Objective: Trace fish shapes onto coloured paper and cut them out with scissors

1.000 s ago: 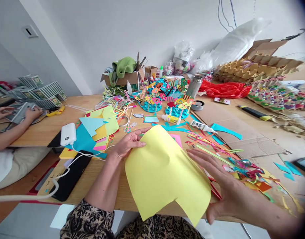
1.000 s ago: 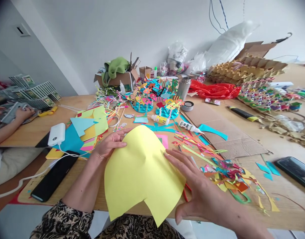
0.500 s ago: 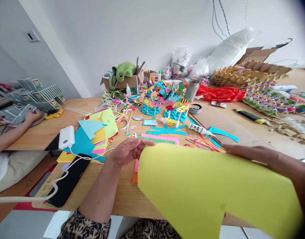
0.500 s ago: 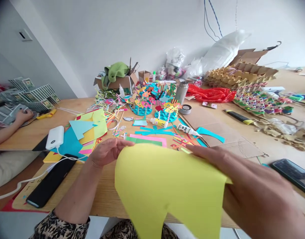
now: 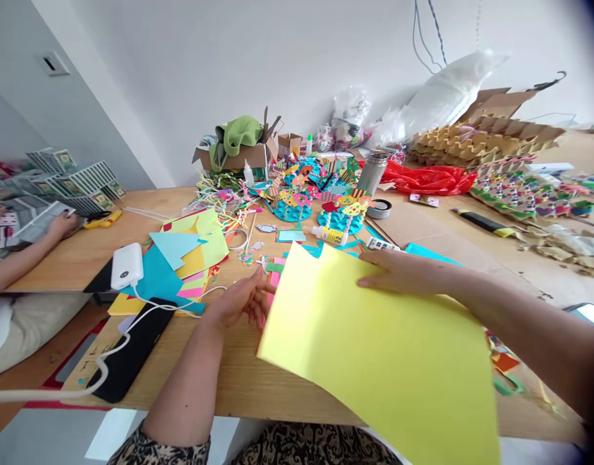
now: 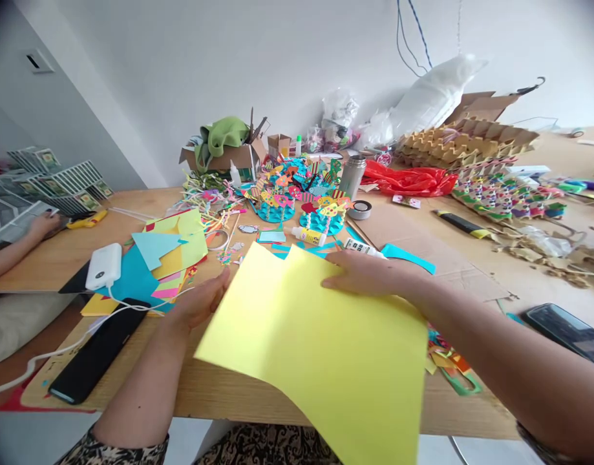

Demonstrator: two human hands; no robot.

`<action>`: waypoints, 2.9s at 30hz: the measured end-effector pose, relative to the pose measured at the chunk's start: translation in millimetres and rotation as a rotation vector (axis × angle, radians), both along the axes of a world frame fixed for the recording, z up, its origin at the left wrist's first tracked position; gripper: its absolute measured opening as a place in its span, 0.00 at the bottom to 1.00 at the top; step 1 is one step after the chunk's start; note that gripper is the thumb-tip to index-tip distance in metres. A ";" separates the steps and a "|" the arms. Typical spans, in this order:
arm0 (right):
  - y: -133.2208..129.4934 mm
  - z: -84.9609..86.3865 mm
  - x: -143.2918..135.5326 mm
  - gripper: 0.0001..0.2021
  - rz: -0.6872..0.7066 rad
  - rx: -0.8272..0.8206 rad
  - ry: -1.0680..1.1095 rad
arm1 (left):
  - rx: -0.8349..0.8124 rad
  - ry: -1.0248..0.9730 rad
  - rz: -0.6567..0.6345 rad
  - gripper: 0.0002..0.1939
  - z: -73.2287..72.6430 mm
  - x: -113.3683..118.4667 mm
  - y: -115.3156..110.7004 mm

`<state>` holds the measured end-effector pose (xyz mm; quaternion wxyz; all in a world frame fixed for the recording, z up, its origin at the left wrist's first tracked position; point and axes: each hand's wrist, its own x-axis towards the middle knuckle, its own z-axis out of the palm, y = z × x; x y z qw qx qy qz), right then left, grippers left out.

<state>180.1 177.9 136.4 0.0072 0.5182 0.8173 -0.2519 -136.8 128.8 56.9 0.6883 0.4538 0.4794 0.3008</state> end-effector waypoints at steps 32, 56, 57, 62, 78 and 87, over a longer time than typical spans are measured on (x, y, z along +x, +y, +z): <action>27.0 -45.6 7.5 0.16 -0.324 -0.623 0.592 | -0.007 -0.321 0.385 0.29 -9.3 -2.3 16.0; -13.9 -88.4 3.6 0.10 -0.621 -0.576 0.999 | 0.098 0.066 -0.062 0.30 20.7 -37.7 -4.6; -14.9 -89.7 3.3 0.11 -0.637 -0.585 1.006 | 0.120 0.088 -0.050 0.30 19.9 -39.1 -4.2; -14.3 -84.6 -1.0 0.23 -0.603 -0.667 0.997 | 0.134 0.202 -0.149 0.27 26.4 -38.6 -2.6; -9.6 -66.6 -16.6 0.11 -0.180 -0.005 -0.005 | 0.859 1.187 -0.089 0.23 27.4 1.4 -1.8; 82.7 -52.6 -152.8 0.08 0.255 0.236 0.051 | 0.803 1.184 -0.530 0.29 0.5 51.8 -94.6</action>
